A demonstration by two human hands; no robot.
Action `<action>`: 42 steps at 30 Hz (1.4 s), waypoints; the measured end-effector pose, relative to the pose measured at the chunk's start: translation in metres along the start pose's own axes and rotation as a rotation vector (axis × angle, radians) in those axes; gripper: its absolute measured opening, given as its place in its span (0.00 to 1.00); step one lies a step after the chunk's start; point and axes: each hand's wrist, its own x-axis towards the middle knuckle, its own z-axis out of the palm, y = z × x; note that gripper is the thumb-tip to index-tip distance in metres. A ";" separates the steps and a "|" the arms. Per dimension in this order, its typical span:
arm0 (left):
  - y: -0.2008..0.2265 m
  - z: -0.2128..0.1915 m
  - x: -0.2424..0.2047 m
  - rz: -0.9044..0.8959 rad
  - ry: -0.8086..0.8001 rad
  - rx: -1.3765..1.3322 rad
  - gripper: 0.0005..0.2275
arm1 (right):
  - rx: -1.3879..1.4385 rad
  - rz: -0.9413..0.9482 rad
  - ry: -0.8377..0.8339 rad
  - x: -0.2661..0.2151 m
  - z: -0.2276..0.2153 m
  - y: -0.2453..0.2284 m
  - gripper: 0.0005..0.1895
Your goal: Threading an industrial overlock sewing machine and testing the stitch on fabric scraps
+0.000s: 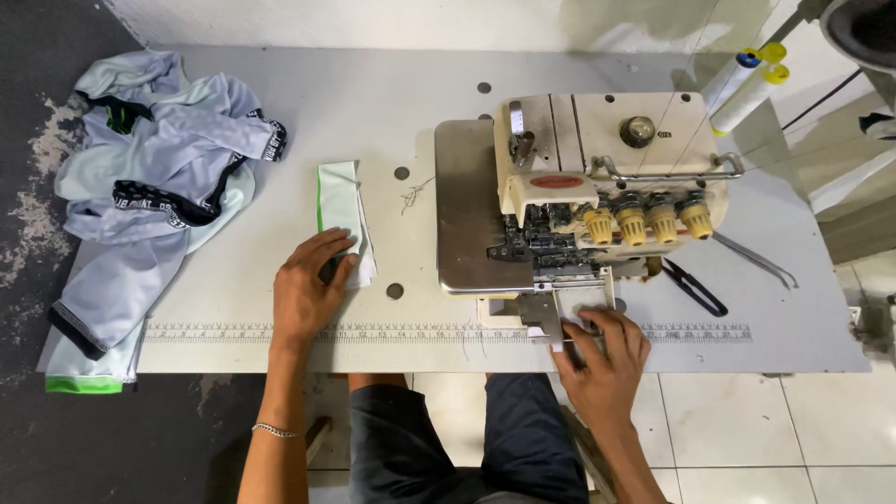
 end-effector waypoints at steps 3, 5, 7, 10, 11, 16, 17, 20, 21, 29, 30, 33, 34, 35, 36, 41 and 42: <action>0.008 -0.004 0.001 -0.012 -0.030 0.049 0.12 | 0.078 0.067 0.021 -0.005 0.007 0.006 0.20; 0.007 -0.003 0.000 -0.027 -0.032 0.082 0.13 | 0.087 0.040 0.129 0.029 0.000 0.005 0.19; 0.003 -0.003 -0.003 -0.045 -0.048 0.114 0.14 | 0.095 0.024 0.227 0.058 0.001 0.002 0.19; -0.002 0.001 -0.003 0.009 -0.031 0.154 0.13 | 0.208 0.204 0.281 0.064 0.036 0.019 0.17; 0.001 0.000 -0.002 0.016 -0.033 0.147 0.13 | 0.247 0.221 0.335 0.047 0.065 0.037 0.18; 0.000 -0.002 0.004 0.029 0.000 0.155 0.14 | 0.129 0.128 0.399 0.101 0.045 -0.006 0.16; 0.001 -0.003 0.007 0.025 0.002 0.180 0.15 | 0.158 0.155 0.383 0.102 0.043 -0.014 0.18; 0.004 0.000 0.006 0.003 -0.031 0.253 0.17 | 0.154 0.164 0.337 0.093 0.047 -0.010 0.22; 0.005 0.002 0.006 -0.001 -0.072 0.304 0.19 | 0.117 0.156 0.318 0.087 0.049 -0.004 0.25; 0.052 0.030 -0.010 0.099 -0.207 0.191 0.29 | 0.317 0.118 0.281 0.058 0.015 -0.066 0.13; 0.057 0.029 -0.015 0.067 -0.217 0.142 0.29 | 0.336 -0.004 0.323 0.057 0.011 -0.074 0.05; 0.068 0.012 -0.011 -0.074 -0.114 -0.199 0.25 | 0.573 -0.117 0.076 0.044 0.014 -0.100 0.13; 0.047 0.008 -0.010 -0.075 -0.104 -0.190 0.25 | 0.583 -0.125 0.080 0.035 0.028 -0.106 0.13; 0.026 0.003 -0.008 -0.129 0.079 -0.189 0.20 | 0.664 -0.173 -0.004 0.027 0.041 -0.111 0.14; 0.006 0.000 -0.004 -0.177 0.257 -0.192 0.16 | 0.736 -0.215 -0.087 0.019 0.054 -0.115 0.16; -0.089 -0.059 0.030 -0.417 0.334 0.665 0.16 | 0.449 -0.399 -0.065 0.065 0.047 -0.159 0.13; -0.093 -0.075 0.039 -0.429 0.228 0.637 0.31 | 0.431 -0.429 -0.226 0.065 0.053 -0.165 0.19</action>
